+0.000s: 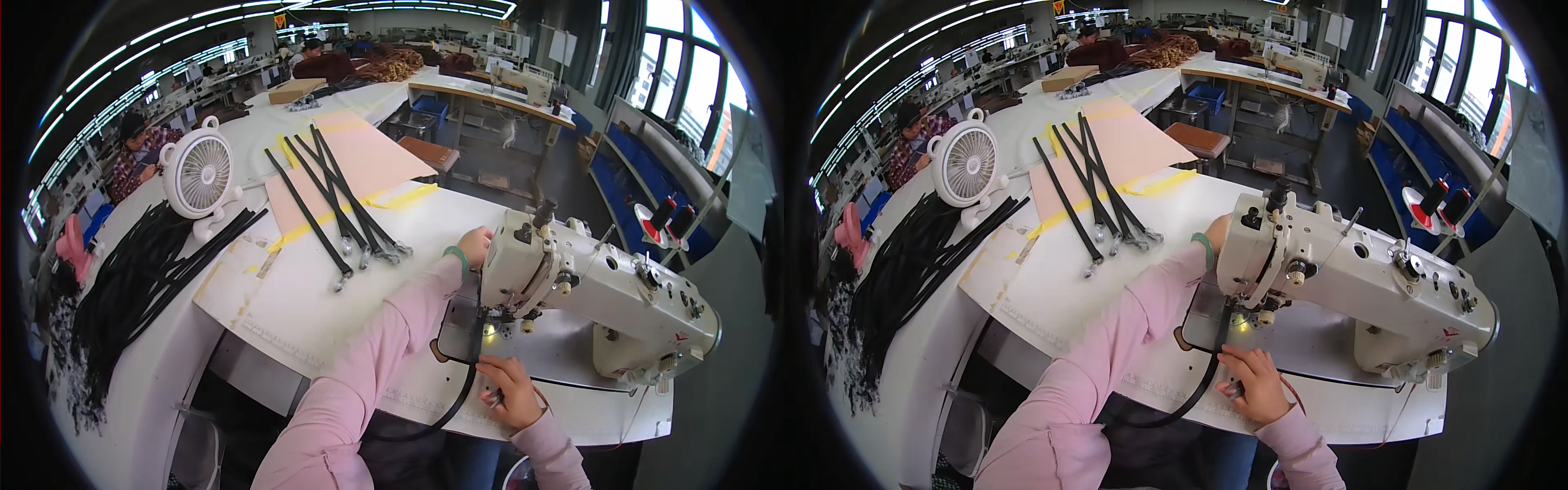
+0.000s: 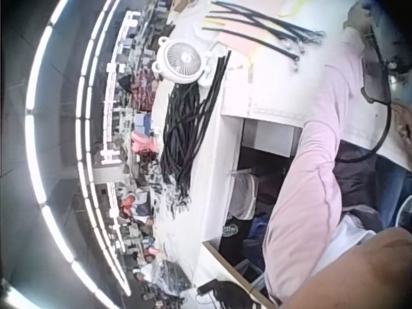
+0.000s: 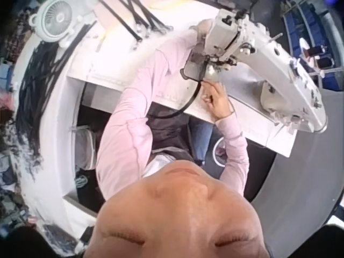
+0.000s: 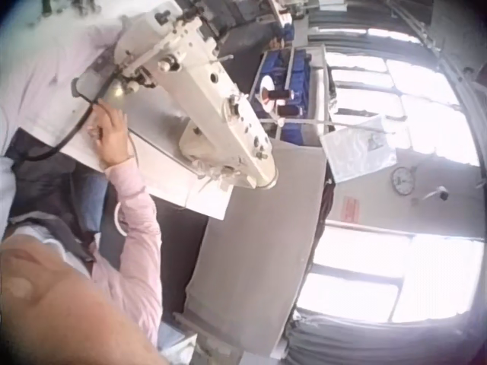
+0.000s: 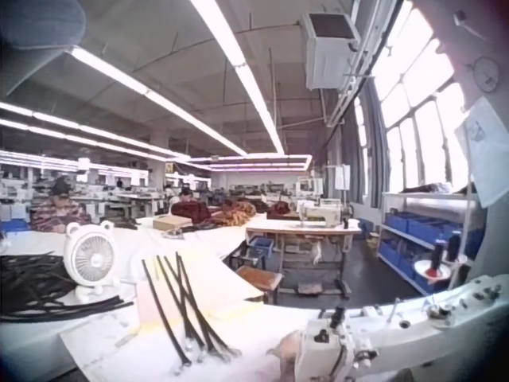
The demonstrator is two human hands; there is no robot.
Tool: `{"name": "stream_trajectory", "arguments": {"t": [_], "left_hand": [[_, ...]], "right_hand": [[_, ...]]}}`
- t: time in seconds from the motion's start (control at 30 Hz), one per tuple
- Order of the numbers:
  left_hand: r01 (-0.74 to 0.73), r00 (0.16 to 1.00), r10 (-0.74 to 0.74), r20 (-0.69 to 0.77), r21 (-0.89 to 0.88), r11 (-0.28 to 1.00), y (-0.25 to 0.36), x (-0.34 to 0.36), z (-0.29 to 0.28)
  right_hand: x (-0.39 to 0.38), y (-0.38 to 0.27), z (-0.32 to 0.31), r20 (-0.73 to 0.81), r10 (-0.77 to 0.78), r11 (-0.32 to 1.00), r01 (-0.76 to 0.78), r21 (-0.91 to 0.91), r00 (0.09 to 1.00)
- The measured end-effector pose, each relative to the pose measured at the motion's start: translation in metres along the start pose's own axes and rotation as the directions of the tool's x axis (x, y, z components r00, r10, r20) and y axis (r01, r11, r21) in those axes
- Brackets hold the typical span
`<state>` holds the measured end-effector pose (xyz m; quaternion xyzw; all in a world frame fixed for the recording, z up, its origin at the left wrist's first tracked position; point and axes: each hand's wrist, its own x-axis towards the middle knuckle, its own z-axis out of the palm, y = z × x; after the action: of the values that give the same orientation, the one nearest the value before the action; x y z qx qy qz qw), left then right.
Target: The person operates an industrial sewing machine to stitch long black straps. They repeatedly feed each strap through the machine, guide it with both hands, and remove the finished piece before starting the next one. The workspace contains a pile of straps and a small fan on the table.
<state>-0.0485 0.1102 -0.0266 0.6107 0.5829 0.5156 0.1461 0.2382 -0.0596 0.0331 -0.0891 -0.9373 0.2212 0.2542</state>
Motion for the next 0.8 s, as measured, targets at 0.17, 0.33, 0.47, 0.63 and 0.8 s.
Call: {"name": "stream_trajectory", "arguments": {"t": [0.17,0.33,0.47,0.63,0.8], "left_hand": [[0.287,0.956,-0.226,0.186,-0.752,0.593,0.071,-0.046,-0.037],[0.419,0.896,-0.412,0.168,-0.630,0.654,0.094,-0.129,-0.074],[0.434,0.897,-0.393,0.203,-0.582,0.688,0.113,-0.174,-0.069],[0.401,0.916,-0.293,0.273,-0.613,0.681,0.123,-0.184,-0.061],[0.421,0.905,-0.280,0.319,-0.585,0.693,0.125,-0.183,-0.061]], "right_hand": [[-0.032,0.029,-0.001,-0.142,0.165,0.979,-0.144,0.145,0.976],[-0.016,0.010,0.000,-0.301,0.349,0.892,-0.413,-0.182,0.887],[0.019,0.008,-0.003,-0.335,0.070,0.824,-0.244,-0.512,0.940],[0.039,0.025,0.012,-0.222,0.112,0.698,-0.236,-0.677,0.969],[0.060,0.034,0.037,-0.215,0.057,0.770,-0.180,-0.613,0.975]]}}
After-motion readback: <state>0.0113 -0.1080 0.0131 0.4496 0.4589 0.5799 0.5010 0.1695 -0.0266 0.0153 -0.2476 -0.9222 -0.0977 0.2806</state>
